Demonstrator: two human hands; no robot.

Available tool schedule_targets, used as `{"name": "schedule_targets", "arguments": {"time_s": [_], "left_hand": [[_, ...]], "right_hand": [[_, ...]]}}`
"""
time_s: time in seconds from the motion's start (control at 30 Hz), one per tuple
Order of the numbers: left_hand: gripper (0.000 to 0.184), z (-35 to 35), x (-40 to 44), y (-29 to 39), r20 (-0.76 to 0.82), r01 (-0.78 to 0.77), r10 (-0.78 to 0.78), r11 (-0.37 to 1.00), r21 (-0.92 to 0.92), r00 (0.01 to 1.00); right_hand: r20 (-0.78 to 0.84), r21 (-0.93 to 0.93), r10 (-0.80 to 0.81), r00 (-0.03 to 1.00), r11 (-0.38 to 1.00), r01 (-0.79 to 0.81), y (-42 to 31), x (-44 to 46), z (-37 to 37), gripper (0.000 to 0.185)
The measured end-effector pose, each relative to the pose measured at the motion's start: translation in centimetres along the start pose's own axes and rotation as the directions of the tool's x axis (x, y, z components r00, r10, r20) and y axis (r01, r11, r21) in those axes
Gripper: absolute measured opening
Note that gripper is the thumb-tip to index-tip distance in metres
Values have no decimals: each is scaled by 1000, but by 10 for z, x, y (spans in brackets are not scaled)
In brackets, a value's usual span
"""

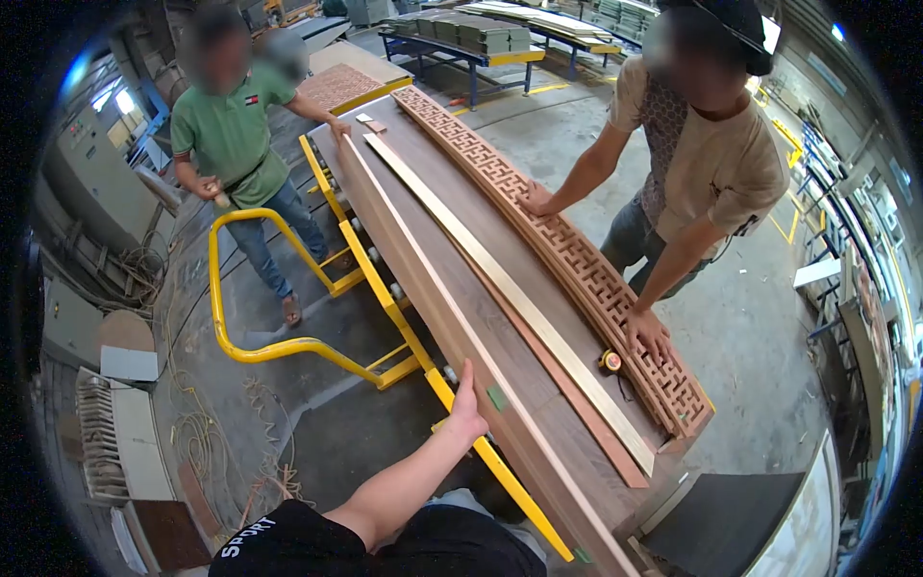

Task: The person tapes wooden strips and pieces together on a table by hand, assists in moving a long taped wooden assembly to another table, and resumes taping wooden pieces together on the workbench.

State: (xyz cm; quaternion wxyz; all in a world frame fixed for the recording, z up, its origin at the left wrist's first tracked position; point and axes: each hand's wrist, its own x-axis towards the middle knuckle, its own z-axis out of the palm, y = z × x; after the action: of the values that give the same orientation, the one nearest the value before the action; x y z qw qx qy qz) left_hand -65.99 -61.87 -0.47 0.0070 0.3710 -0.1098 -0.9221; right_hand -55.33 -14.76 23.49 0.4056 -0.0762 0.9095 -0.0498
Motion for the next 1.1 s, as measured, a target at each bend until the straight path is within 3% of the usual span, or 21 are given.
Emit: {"name": "schedule_targets", "arguments": {"time_s": [0.03,0.07,0.13,0.2,0.23,0.27,0.33,0.4,0.43,0.47,0.5,0.53,0.57,0.6,0.63,0.67,0.73,0.8,0.83,0.9,1.1], "left_hand": [[89,2,-6,-8,-32,-22,23,999,24,999],[89,6,-14,-16,-66,-41,44,998,48,997],[85,23,-42,-30,-86,-27,30,999,37,996],[79,29,-62,-48,-25,-41,42,999,7,999],[72,37,-74,-55,-32,-58,59,998,23,998],[72,44,-86,-62,-28,-35,36,998,43,999],[67,55,-109,-75,10,-37,36,998,52,999],[61,64,-126,-90,71,42,-52,991,131,996],[60,69,-138,-98,118,42,-58,990,137,991],[59,74,-149,-108,165,57,-81,988,145,983],[60,78,-159,-120,216,42,-86,979,198,973],[61,81,-167,-133,271,29,-96,970,243,958],[62,81,-176,-146,296,26,-118,954,298,948],[63,81,-185,-161,324,7,-125,939,343,938],[63,80,-195,-178,313,16,-141,928,372,939],[62,79,-205,-195,304,5,-133,921,389,943],[58,79,-226,-213,299,60,-202,904,424,932],[55,70,-241,-257,298,48,-188,906,420,936],[54,66,-249,-277,311,56,-199,909,412,929],[56,60,-267,-323,310,46,-188,910,413,932],[58,35,-299,-462,397,65,-211,934,352,893]], "right_hand": [[-190,-63,48,981,996,-61,-19,-13,-11,57],[-228,166,141,963,981,-105,-23,-20,-17,56],[-401,247,189,896,965,-93,-42,-35,-26,54],[-818,-141,-106,565,990,-18,-33,-40,-8,54],[-893,-93,-37,448,990,-105,-48,-47,-7,51],[-952,-92,-46,302,986,-140,-33,-49,11,43],[-998,59,59,11,995,81,-37,-58,61,30],[-951,286,308,10,870,401,4,-50,163,12],[-961,236,270,-63,915,326,-30,-40,171,15],[-894,441,435,104,817,371,-37,-32,204,17],[-677,735,658,330,577,356,-62,-23,195,14],[-518,832,667,536,248,497,-79,-20,174,24],[-403,781,635,659,-136,609,-78,-7,172,44],[-378,544,540,752,-528,652,-67,6,171,70],[-493,516,531,689,-459,723,-62,10,165,76],[-690,243,472,549,-563,790,-44,26,172,72],[-661,194,564,495,-509,839,-36,17,139,64],[-413,185,684,601,-584,791,2,9,132,54],[-410,166,695,591,-580,798,20,4,133,54],[-309,275,803,509,-437,856,63,-6,142,34],[-318,273,791,522,-451,850,213,-53,173,35]]}}
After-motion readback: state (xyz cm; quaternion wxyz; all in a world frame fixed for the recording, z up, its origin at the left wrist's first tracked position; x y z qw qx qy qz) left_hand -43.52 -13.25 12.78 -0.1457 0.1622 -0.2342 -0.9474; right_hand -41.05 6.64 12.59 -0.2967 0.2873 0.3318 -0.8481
